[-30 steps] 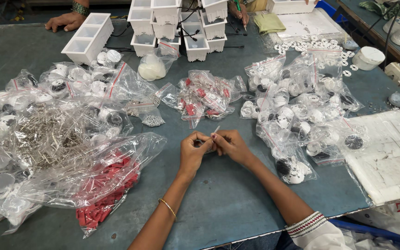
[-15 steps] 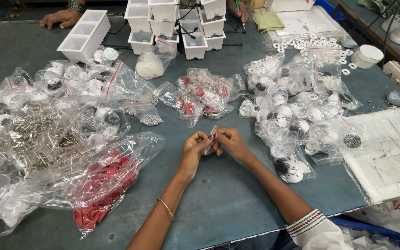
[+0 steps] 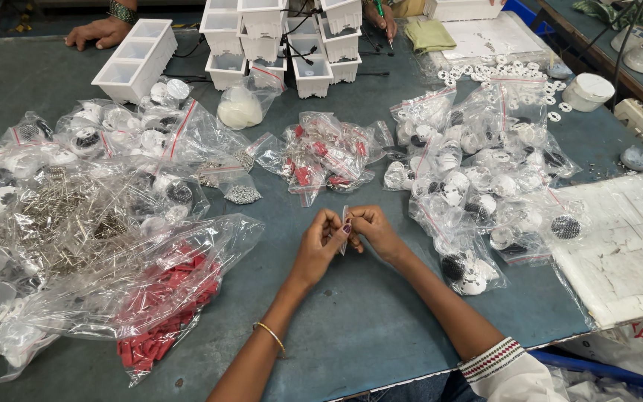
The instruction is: The person opens small plastic bags of decorative components on a work table and transfers and repacks the small parts, including pins and white plastic pieces, into bags, arranging the filled bags on the table. They handle the bags one at a time and press the contents together by hand.
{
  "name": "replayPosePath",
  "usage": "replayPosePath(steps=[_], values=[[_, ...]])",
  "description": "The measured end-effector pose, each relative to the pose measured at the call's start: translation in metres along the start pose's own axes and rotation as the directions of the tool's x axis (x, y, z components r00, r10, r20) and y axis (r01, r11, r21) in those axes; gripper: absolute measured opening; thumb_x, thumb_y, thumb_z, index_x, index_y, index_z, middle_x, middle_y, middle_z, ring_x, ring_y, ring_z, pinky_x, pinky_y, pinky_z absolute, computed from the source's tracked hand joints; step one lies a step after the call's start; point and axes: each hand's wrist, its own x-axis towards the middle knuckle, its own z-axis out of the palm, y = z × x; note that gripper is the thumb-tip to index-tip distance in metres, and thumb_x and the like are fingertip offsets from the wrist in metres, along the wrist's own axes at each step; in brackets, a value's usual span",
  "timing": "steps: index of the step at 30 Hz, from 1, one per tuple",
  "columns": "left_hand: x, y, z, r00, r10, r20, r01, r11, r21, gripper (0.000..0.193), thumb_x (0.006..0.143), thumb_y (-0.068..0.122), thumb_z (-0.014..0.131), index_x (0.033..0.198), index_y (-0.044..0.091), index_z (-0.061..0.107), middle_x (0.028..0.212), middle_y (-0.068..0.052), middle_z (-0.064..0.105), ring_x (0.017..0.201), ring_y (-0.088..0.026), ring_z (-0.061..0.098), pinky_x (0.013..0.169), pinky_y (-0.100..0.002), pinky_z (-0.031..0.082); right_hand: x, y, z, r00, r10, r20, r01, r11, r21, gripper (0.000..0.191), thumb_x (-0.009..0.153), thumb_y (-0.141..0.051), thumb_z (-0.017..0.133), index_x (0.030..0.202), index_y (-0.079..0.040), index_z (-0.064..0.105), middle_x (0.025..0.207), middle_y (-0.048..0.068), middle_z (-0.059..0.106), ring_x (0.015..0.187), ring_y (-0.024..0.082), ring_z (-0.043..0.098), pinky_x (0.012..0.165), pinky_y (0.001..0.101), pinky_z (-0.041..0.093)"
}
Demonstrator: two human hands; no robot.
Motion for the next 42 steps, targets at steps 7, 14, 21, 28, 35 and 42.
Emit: replayPosePath(steps=[7,14,21,28,35,42], values=[[-0.004,0.009,0.004,0.999,0.041,0.007,-0.041,0.976,0.214,0.018,0.101,0.018,0.060,0.088,0.007,0.053,0.075,0.003,0.055,0.066,-0.003,0.050,0.057,-0.022,0.042,0.000,-0.002,0.002,0.999,0.014,0.030,-0.015,0.999,0.034,0.026,0.099,-0.012,0.050,0.079,-0.002,0.063,0.062,0.003,0.059,0.050,0.008,0.055,0.043,0.0230,0.044],[0.000,-0.011,0.000,0.997,-0.069,0.020,0.071,0.981,-0.180,0.018,0.102,0.015,0.052,0.085,0.008,0.055,0.072,0.000,0.058,0.061,-0.005,0.052,0.054,-0.023,0.042,0.000,0.003,0.000,0.998,0.013,0.069,-0.025,0.985,0.169,0.028,0.098,-0.015,0.050,0.073,-0.003,0.056,0.060,0.002,0.053,0.046,0.009,0.048,0.040,0.0235,0.038],[0.002,-0.010,-0.005,0.983,0.049,-0.178,-0.066,0.994,-0.088,0.018,0.101,0.011,0.050,0.084,0.009,0.048,0.070,0.002,0.054,0.058,-0.004,0.047,0.049,-0.023,0.040,-0.002,0.002,-0.002,0.995,0.012,0.103,-0.039,0.963,0.266,0.030,0.097,-0.015,0.052,0.070,-0.003,0.053,0.058,0.002,0.049,0.044,0.010,0.045,0.039,0.0248,0.036],[-0.004,0.006,0.009,0.960,0.208,-0.189,-0.155,0.953,0.262,0.018,0.093,0.004,0.065,0.088,0.005,0.048,0.072,0.005,0.048,0.066,-0.001,0.043,0.054,-0.023,0.038,-0.003,-0.020,0.013,0.998,0.039,-0.039,-0.050,0.945,-0.322,0.030,0.097,-0.019,0.060,0.070,-0.007,0.058,0.058,-0.001,0.053,0.050,0.006,0.049,0.045,0.0238,0.039],[0.001,0.023,-0.003,0.897,0.313,-0.311,-0.196,0.914,0.355,0.019,0.084,0.001,0.067,0.087,0.005,0.048,0.069,0.005,0.048,0.061,-0.003,0.043,0.052,-0.024,0.039,-0.008,-0.031,-0.003,0.989,-0.150,-0.001,0.132,0.876,-0.463,0.033,0.096,-0.014,0.063,0.066,-0.005,0.051,0.060,-0.002,0.052,0.055,0.006,0.049,0.053,0.0246,0.039],[0.002,0.022,-0.006,0.885,0.282,-0.372,-0.191,0.946,0.261,0.016,0.089,-0.001,0.064,0.092,0.005,0.050,0.070,0.007,0.046,0.063,0.001,0.041,0.052,-0.020,0.034,-0.001,-0.044,0.010,0.948,-0.260,0.184,0.308,0.897,-0.318,0.051,0.091,-0.029,0.074,0.128,-0.005,0.048,0.128,0.011,0.052,0.121,0.018,0.051,0.100,0.0328,0.045]])
